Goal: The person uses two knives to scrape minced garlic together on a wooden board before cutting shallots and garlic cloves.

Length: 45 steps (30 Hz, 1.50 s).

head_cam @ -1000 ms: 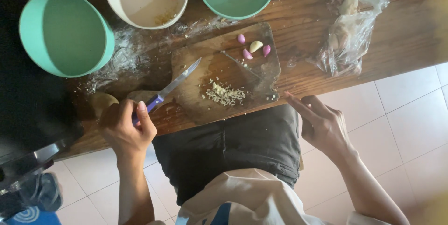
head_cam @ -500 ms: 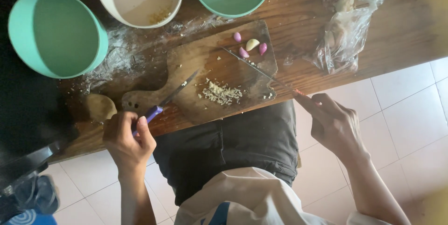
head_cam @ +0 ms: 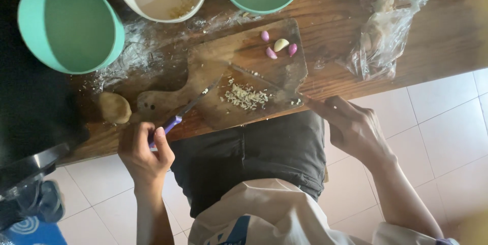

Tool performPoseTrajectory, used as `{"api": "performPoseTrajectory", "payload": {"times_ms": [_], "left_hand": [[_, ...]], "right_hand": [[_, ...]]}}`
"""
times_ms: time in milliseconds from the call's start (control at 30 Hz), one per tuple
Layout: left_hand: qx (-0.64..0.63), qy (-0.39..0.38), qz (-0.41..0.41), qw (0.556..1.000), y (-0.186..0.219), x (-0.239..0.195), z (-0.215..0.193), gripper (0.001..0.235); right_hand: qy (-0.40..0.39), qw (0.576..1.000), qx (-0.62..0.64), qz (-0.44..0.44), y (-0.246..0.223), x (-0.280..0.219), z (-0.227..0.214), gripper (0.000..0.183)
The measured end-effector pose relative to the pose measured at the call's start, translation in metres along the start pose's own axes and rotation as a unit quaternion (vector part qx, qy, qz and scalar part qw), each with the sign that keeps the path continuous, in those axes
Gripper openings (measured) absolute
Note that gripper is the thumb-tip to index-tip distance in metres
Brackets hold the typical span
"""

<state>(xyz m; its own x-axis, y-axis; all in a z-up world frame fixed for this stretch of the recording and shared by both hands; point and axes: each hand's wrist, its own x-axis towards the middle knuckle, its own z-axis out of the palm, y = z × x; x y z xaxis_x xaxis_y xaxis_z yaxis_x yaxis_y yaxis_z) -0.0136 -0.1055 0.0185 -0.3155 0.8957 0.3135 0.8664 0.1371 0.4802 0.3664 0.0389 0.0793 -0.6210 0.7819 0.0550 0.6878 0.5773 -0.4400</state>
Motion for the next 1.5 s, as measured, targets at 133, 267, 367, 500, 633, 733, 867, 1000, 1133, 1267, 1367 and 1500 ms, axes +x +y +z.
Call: {"api": "performPoseTrajectory", "payload": {"times_ms": [133, 267, 367, 500, 633, 733, 867, 1000, 1133, 1267, 1367, 1500], "left_hand": [[0.008, -0.008, -0.002, 1.000, 0.002, -0.013, -0.008, 0.017], [0.014, -0.042, 0.015, 0.999, 0.015, -0.027, 0.001, 0.019], [-0.005, -0.067, 0.066, 0.996, 0.041, -0.033, 0.013, 0.024], [-0.022, -0.112, 0.107, 0.988, 0.068, -0.045, 0.025, 0.028], [-0.011, -0.107, 0.093, 0.990, 0.077, -0.053, 0.032, 0.029], [0.010, -0.081, 0.073, 0.994, 0.072, -0.053, 0.033, 0.027], [0.053, -0.055, 0.048, 0.996, 0.062, -0.046, 0.034, 0.026], [0.062, -0.028, 0.041, 0.997, 0.054, -0.039, 0.033, 0.025], [-0.012, -0.027, -0.009, 1.000, 0.055, -0.041, 0.032, 0.020], [-0.112, -0.031, -0.073, 0.991, 0.064, -0.044, 0.030, 0.015], [-0.131, -0.080, -0.152, 0.976, 0.067, -0.049, 0.024, 0.024], [-0.121, -0.112, -0.202, 0.966, 0.063, -0.052, 0.015, 0.027]], "right_hand": [[-0.040, 0.997, 0.070, 0.010, -0.003, -0.012, 0.002, 0.070], [-0.014, 0.977, 0.201, 0.062, -0.009, -0.034, 0.009, 0.056], [-0.068, 0.942, 0.284, 0.169, -0.008, -0.047, 0.016, 0.054], [-0.119, 0.849, 0.419, 0.298, -0.010, -0.067, 0.030, 0.053], [-0.113, 0.791, 0.510, 0.319, -0.008, -0.079, 0.032, 0.053], [-0.113, 0.766, 0.524, 0.355, -0.007, -0.086, 0.030, 0.057], [-0.097, 0.741, 0.550, 0.372, 0.000, -0.102, 0.031, 0.057], [-0.087, 0.728, 0.551, 0.398, 0.009, -0.123, 0.030, 0.056], [-0.071, 0.813, 0.484, 0.317, 0.014, -0.134, 0.035, 0.056], [-0.094, 0.886, 0.408, 0.201, 0.002, -0.123, 0.042, 0.053], [-0.085, 0.905, 0.361, 0.207, -0.008, -0.106, 0.047, 0.050], [-0.016, 0.921, 0.344, 0.184, -0.012, -0.089, 0.041, 0.053]]}}
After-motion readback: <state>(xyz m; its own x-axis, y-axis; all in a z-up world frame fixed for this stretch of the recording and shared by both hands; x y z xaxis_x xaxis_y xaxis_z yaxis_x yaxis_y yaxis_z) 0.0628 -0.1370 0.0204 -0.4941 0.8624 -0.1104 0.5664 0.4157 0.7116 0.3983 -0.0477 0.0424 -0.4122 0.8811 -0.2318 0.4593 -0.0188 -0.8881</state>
